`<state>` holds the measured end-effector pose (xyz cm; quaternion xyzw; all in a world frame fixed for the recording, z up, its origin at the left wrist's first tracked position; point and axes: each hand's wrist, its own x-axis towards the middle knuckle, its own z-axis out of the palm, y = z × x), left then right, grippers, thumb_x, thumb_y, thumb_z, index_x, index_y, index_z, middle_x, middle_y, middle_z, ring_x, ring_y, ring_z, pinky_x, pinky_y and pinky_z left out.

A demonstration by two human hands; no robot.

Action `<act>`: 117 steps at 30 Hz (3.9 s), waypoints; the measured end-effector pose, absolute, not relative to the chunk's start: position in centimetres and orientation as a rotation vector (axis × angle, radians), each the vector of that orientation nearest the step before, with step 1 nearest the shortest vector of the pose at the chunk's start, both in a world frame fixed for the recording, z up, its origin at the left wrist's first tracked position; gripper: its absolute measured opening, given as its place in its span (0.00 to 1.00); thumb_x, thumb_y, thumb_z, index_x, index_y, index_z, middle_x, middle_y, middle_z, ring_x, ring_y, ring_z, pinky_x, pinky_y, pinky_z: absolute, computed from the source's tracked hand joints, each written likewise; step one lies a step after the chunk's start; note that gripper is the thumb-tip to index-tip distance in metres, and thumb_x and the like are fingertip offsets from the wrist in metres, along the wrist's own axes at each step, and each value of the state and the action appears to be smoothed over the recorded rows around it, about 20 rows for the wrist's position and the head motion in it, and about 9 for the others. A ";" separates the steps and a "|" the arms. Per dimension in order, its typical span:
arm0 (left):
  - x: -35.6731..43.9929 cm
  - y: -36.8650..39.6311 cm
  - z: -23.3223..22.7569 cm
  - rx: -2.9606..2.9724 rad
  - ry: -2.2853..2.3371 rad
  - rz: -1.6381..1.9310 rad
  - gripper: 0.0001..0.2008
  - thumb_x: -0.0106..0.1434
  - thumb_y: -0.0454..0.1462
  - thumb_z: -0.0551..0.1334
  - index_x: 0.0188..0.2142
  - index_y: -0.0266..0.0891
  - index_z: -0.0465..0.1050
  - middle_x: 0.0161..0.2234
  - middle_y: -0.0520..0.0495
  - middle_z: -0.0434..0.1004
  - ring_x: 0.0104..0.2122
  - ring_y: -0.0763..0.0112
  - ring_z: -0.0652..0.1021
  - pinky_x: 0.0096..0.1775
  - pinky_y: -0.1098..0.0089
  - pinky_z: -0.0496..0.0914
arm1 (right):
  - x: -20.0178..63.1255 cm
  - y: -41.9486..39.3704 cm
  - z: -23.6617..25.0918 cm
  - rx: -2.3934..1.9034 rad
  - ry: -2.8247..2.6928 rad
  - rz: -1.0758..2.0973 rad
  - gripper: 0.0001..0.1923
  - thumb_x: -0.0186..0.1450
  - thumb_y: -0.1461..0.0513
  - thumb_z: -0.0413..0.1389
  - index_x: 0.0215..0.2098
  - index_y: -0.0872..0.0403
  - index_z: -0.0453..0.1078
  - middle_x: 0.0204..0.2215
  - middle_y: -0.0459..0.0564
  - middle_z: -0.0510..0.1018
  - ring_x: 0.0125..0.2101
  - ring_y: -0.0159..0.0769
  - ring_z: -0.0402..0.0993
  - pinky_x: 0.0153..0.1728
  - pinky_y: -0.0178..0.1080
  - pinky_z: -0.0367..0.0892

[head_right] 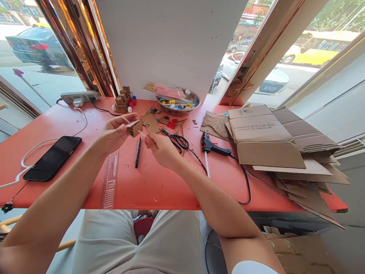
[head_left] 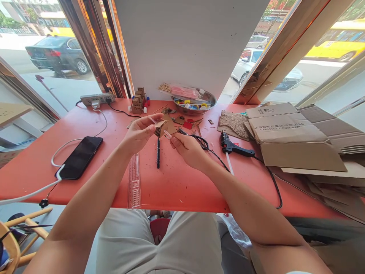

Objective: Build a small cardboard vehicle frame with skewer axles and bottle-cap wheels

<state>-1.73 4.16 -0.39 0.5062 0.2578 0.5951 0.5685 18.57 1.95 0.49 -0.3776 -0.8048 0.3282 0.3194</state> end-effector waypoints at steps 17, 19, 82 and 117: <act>-1.7 4.6 -1.6 1.126 0.624 1.472 0.20 0.54 0.48 0.82 0.44 0.45 0.86 0.40 0.47 0.87 0.42 0.65 0.85 0.44 0.68 0.79 | 18.9 2.2 0.4 -0.897 -2.059 1.042 0.17 0.74 0.52 0.46 0.27 0.48 0.55 0.24 0.42 0.61 0.27 0.33 0.58 0.29 0.37 0.52; -1.5 4.5 -1.8 1.094 0.621 1.493 0.20 0.55 0.48 0.81 0.44 0.44 0.86 0.39 0.47 0.86 0.43 0.66 0.85 0.44 0.69 0.79 | 18.9 2.2 0.5 -0.892 -2.063 1.054 0.16 0.74 0.54 0.46 0.27 0.48 0.55 0.24 0.42 0.61 0.26 0.33 0.57 0.29 0.37 0.52; -0.2 3.2 -1.9 2.531 1.234 0.640 0.08 0.61 0.36 0.64 0.38 0.44 0.82 0.43 0.45 0.87 0.48 0.57 0.83 0.63 0.51 0.69 | 21.0 4.0 -0.4 -0.999 -2.388 0.690 0.05 0.60 0.67 0.61 0.35 0.53 0.73 0.33 0.48 0.82 0.34 0.36 0.75 0.38 0.36 0.64; 0.7 3.1 -2.2 2.583 1.347 0.558 0.10 0.65 0.36 0.62 0.36 0.46 0.84 0.41 0.49 0.89 0.45 0.60 0.84 0.67 0.48 0.63 | 21.6 4.3 0.4 -1.135 -2.486 0.685 0.10 0.59 0.66 0.64 0.39 0.53 0.75 0.39 0.51 0.86 0.42 0.42 0.82 0.44 0.39 0.70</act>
